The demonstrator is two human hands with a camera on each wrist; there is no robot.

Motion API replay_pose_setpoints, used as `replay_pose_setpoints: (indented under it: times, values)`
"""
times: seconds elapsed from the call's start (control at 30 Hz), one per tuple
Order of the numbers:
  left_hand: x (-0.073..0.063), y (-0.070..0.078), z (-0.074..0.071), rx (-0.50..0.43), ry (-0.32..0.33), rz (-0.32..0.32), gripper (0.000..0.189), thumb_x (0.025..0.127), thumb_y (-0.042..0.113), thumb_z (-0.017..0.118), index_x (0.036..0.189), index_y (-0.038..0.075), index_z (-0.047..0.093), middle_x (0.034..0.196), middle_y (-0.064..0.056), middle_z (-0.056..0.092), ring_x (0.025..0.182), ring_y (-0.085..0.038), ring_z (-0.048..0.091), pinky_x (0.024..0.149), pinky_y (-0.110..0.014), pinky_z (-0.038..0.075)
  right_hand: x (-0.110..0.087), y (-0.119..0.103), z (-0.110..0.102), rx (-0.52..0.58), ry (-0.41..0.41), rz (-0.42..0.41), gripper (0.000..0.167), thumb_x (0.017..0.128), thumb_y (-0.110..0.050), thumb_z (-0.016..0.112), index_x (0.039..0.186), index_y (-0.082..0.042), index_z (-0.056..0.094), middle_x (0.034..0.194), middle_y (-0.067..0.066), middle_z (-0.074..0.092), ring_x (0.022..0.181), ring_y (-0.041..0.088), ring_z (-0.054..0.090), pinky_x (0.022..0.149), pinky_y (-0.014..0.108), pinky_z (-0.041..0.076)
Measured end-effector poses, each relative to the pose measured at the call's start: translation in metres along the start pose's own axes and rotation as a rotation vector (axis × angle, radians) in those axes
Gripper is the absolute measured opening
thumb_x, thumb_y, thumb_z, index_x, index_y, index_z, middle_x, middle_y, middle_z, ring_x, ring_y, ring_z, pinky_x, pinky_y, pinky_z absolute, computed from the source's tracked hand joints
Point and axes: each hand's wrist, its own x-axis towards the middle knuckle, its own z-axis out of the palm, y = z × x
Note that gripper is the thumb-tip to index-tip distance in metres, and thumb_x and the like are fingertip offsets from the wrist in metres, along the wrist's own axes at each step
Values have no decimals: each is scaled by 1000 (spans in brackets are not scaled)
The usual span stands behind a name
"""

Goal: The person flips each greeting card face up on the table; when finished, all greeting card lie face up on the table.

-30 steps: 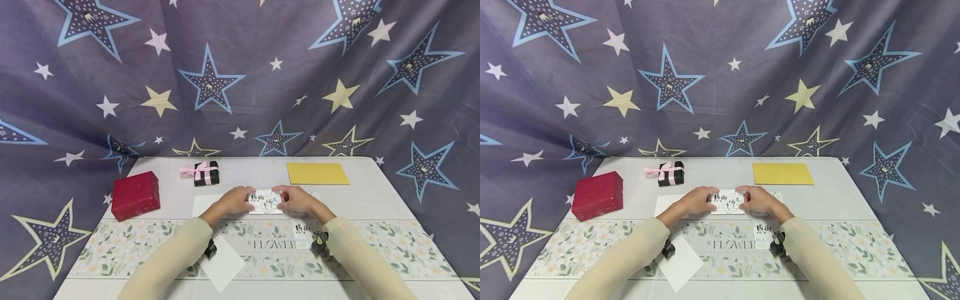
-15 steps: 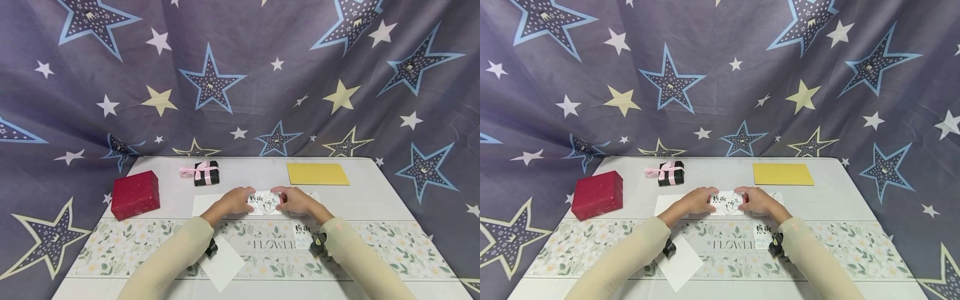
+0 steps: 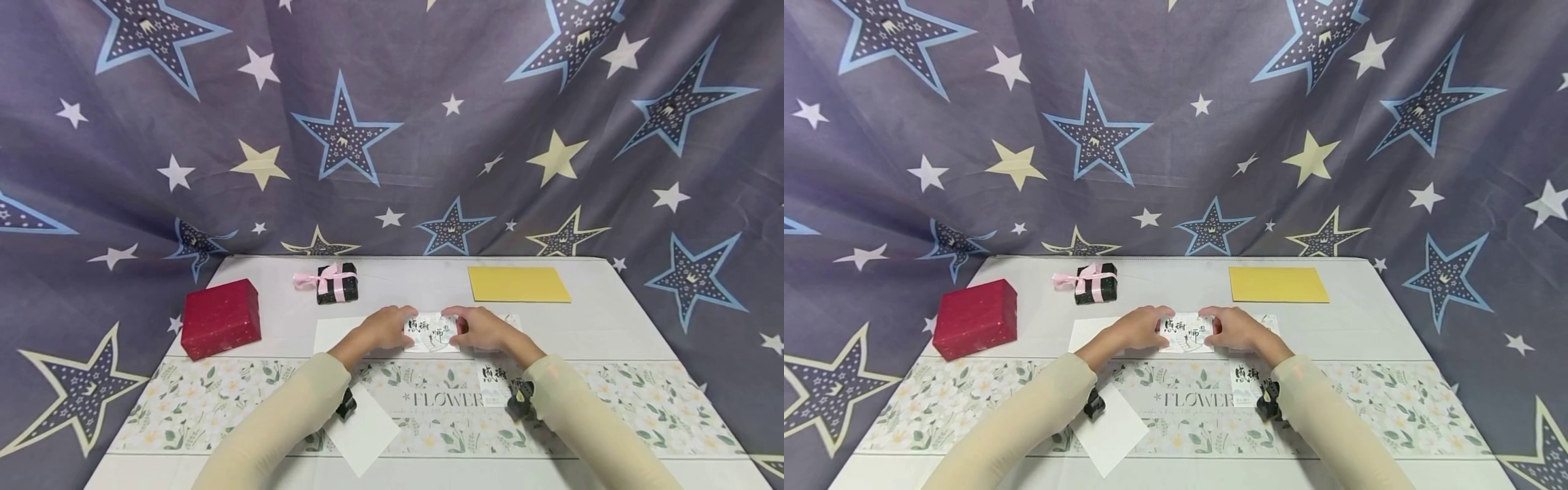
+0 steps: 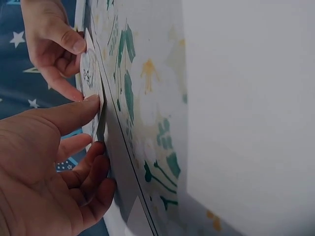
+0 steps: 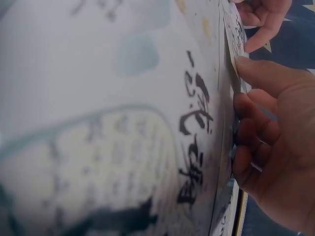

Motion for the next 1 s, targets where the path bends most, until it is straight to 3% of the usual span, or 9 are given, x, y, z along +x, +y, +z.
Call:
replay_pose_setpoints:
  times: [0.17, 0.4, 0.6, 0.83, 1.0]
  values:
    - [0, 2, 0, 22, 1, -12, 73, 87, 32, 79, 152, 18, 48, 126, -8, 65, 109, -20, 61, 106, -43, 48, 1, 0, 0, -24, -6, -15, 63, 87, -20, 80, 145, -14, 56, 79, -6, 60, 67, 10, 52, 66, 26, 46]
    - [-1, 4, 0, 47, -2, -33, 70, 85, 34, 81, 147, 18, 54, 110, -7, 58, 91, -17, 56, 94, -40, 52, 2, 0, 0, -58, -27, -16, 62, 88, -20, 79, 145, -14, 56, 76, -7, 60, 65, 9, 51, 66, 26, 45]
    - [-2, 5, -1, 63, -9, -33, 69, 86, 35, 80, 148, 18, 54, 113, -7, 59, 94, -17, 56, 96, -40, 52, 1, -2, -1, -61, -29, -18, 62, 89, -20, 79, 146, -13, 56, 75, -7, 60, 64, 9, 51, 65, 26, 45]
    - [-7, -2, -10, 31, -13, 16, 65, 87, 30, 80, 146, 16, 56, 113, -10, 60, 93, -18, 56, 95, -41, 51, -2, -9, -4, -98, -3, -59, 53, 94, -24, 73, 143, -11, 58, 81, -8, 64, 67, 6, 53, 70, 25, 48]
    - [-17, -13, -22, 11, -10, 78, 56, 90, 27, 78, 142, 14, 60, 114, -10, 63, 100, -19, 58, 94, -40, 51, -6, -22, -4, -123, 21, -146, 51, 94, -21, 70, 141, -5, 58, 79, -10, 66, 64, 2, 54, 68, 24, 50]
